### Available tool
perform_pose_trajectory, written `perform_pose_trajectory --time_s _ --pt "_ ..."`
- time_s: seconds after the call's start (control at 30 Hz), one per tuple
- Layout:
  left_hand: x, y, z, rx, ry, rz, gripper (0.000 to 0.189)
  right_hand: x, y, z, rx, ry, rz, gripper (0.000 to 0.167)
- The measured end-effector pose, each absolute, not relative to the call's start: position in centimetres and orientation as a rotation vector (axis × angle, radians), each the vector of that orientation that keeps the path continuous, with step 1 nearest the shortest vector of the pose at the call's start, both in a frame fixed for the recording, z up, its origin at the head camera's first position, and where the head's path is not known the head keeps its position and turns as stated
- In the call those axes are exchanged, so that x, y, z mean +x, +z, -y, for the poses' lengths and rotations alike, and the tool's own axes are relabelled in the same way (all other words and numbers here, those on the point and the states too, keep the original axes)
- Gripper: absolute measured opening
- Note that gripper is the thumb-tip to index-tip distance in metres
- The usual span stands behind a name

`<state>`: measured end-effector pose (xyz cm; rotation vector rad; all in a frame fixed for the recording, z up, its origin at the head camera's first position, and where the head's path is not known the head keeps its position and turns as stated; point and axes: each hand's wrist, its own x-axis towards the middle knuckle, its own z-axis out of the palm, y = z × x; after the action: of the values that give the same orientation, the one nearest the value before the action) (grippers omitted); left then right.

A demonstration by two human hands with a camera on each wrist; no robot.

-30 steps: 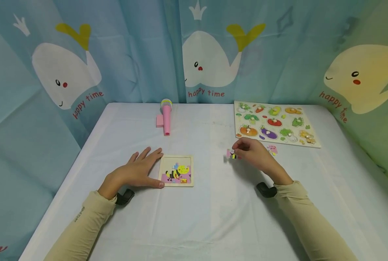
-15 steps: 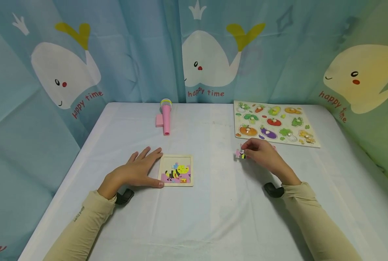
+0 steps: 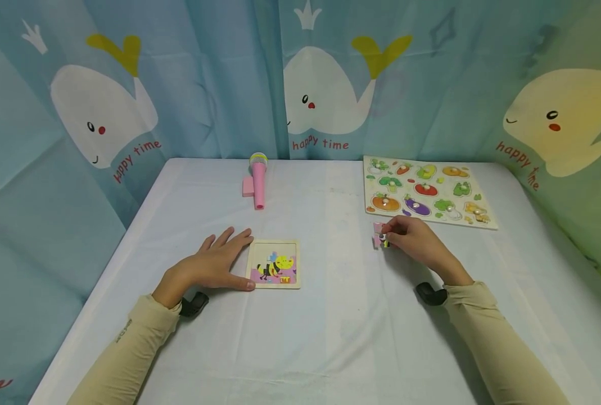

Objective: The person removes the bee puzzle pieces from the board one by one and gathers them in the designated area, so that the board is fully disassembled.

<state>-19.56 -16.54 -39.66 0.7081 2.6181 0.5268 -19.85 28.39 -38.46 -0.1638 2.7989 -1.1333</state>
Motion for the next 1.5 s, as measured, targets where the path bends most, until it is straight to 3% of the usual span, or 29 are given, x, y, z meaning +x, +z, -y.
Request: perform_pose_trajectory --time_s 0.9,1.5 --pt "-19.6 -39.7 16.7 0.723 0.547 -2.606 0.112 -20.1 -38.1 -29.1 -0.195 -0.912 -2.867 0.017" --pt "-19.7 -39.8 16.7 0.72 0.53 -2.612 0.112 -20.5 -38.1 -24.9 -0.347 -1.051 -2.846 0.013"
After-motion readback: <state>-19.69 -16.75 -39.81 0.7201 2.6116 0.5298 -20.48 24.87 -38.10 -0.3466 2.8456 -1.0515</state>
